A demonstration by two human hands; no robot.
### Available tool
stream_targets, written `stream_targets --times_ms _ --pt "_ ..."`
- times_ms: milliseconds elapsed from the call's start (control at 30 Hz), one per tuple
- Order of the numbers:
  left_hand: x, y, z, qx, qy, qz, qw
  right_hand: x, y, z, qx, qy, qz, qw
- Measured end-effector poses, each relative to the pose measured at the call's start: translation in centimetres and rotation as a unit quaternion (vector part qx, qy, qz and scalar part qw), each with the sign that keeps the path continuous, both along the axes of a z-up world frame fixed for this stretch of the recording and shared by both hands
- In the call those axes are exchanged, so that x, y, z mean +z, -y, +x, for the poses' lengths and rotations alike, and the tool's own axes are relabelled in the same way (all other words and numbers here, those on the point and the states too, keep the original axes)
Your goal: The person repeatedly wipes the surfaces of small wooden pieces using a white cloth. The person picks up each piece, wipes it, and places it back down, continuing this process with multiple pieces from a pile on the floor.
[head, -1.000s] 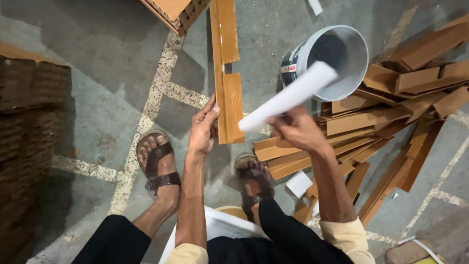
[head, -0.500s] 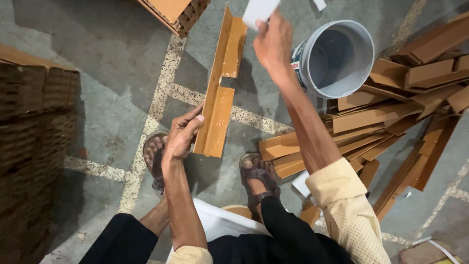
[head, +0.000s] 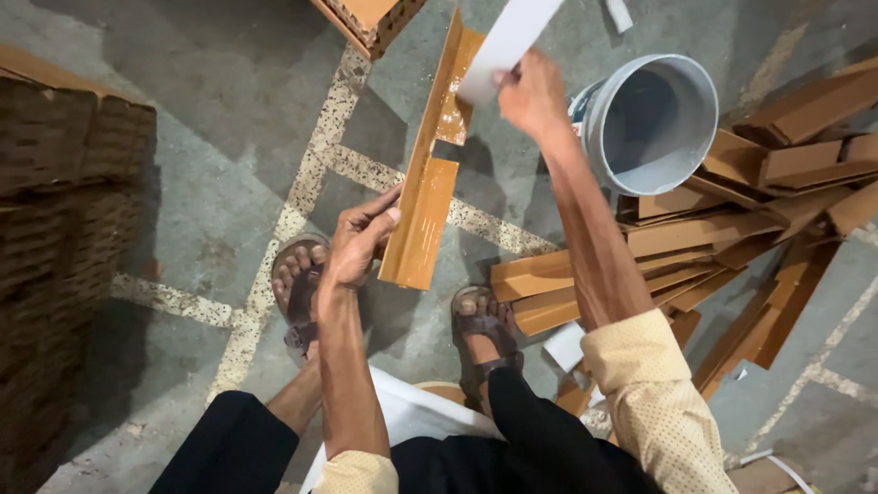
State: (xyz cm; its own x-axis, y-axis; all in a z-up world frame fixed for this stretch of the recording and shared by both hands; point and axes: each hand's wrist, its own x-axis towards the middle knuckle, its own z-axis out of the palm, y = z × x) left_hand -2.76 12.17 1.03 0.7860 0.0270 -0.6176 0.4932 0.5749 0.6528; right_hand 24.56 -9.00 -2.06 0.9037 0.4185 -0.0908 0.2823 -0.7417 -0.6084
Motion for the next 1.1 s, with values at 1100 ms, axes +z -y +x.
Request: stream_targets --times_ms 1100 --pt "3.7 -1.0 2.0 0.268 0.289 0.063 0.917 21.3 -6.0 -15.5 0.144 0.093 0.349 0.921"
